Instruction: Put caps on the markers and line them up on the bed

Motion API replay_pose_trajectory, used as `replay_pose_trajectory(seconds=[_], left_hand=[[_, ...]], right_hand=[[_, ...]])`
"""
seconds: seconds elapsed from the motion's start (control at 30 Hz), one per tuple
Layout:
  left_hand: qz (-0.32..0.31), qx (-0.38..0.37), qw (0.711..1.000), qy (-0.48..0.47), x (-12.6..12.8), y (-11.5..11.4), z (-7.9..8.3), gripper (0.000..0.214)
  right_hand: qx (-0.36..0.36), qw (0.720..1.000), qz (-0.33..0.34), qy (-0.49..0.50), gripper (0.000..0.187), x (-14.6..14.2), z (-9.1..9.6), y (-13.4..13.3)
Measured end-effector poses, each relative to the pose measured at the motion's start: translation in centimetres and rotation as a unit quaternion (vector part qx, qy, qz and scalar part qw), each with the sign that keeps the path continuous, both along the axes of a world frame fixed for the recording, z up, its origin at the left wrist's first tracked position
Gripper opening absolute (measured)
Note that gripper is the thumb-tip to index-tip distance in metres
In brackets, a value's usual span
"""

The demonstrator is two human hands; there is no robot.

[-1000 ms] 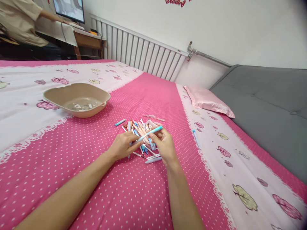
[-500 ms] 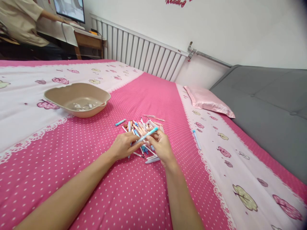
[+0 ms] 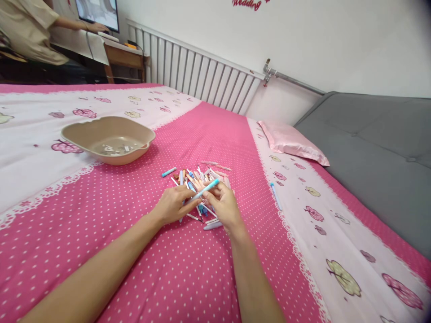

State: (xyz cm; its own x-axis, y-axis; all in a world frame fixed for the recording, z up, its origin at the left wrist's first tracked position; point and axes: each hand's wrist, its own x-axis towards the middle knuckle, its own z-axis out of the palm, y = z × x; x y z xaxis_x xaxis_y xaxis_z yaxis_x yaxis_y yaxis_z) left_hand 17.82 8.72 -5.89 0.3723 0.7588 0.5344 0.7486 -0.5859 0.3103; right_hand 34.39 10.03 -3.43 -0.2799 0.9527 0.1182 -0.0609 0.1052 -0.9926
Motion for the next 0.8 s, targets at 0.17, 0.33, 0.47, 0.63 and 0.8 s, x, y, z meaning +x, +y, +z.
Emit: replay_pose_trajectory(seconds=[0.17, 0.33, 0.47, 0.63, 0.8], left_hand=[[-0.001, 0.009, 1.0, -0.003, 0.0, 0.0, 0.0, 0.038], [-0.01, -0.01, 0.999, -0.03, 0.1, 0.0, 0.1, 0.037], [-0.038, -0.09, 0.988, -0.122, 0.5, -0.1, 0.3, 0.042], [-0.085, -0.246, 0.935, -0.24, 1.0, -0.4, 0.6, 0.046], [-0.112, -0.339, 0.884, -0.303, 1.0, -0.7, 0.9, 0.049]], right_hand=[[0.005, 1.0, -0.008, 0.0, 0.025, -0.1, -0.2, 0.1], [0.015, 1.0, -0.015, 0.0, 0.026, -0.3, -0.3, 0.0], [0.013, 1.0, -0.023, 0.008, 0.027, -0.4, -0.1, -0.1], [-0.037, 0.998, -0.007, 0.052, 0.031, -0.4, 0.4, -0.3], [-0.088, 0.992, 0.012, 0.09, 0.034, -0.4, 1.1, -0.5]])
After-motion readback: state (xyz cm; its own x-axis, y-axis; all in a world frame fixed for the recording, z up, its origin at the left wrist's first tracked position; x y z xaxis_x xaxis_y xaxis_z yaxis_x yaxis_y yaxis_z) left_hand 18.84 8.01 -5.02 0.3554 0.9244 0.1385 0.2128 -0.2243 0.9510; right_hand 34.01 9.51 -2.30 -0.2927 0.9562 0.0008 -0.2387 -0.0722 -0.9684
